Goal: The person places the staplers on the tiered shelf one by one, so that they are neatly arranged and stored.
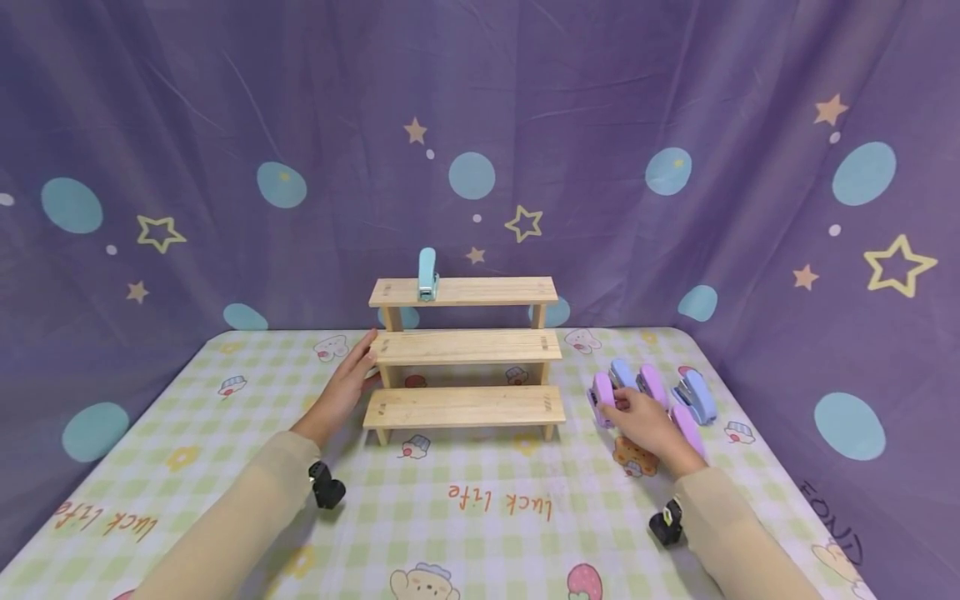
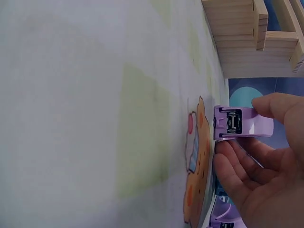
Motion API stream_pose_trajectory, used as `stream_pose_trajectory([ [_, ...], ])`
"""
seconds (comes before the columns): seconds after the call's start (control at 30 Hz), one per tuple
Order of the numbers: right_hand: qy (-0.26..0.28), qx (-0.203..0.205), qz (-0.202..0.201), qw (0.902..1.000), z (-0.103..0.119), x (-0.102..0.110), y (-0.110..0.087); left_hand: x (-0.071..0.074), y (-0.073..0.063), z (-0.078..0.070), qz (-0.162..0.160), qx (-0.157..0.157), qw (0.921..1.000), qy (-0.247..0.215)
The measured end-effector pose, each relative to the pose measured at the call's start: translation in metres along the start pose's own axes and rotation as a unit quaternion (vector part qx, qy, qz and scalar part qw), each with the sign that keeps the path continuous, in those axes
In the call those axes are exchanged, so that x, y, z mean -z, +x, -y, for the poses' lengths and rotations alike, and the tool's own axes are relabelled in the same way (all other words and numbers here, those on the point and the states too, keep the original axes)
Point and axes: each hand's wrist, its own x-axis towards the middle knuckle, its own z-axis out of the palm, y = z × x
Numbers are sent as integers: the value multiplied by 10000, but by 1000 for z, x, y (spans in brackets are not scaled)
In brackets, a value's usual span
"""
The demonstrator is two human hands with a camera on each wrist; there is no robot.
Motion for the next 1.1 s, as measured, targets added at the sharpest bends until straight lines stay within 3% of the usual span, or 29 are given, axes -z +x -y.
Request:
stream_pose_trajectory([
  [0.47,-78,-26,-53,10000,0,0,0,0,-2,-2,12,111,9999,6],
  [0.57,-102,-1,-49,9999,1,1,-1,-1,-6,-12,113,199,9997,-52],
  [0.67,-123,12,-67,9999,1,1,0,-1,-6,-13,99,213,9997,31],
  [0.8,-130,39,-97,9999,1,0,0,0,-2,-2,-42,108,9998,133],
  [1.1,-85,129,-239,9996,3,1,-1,0,-2,-2,-14,36,9999,106],
])
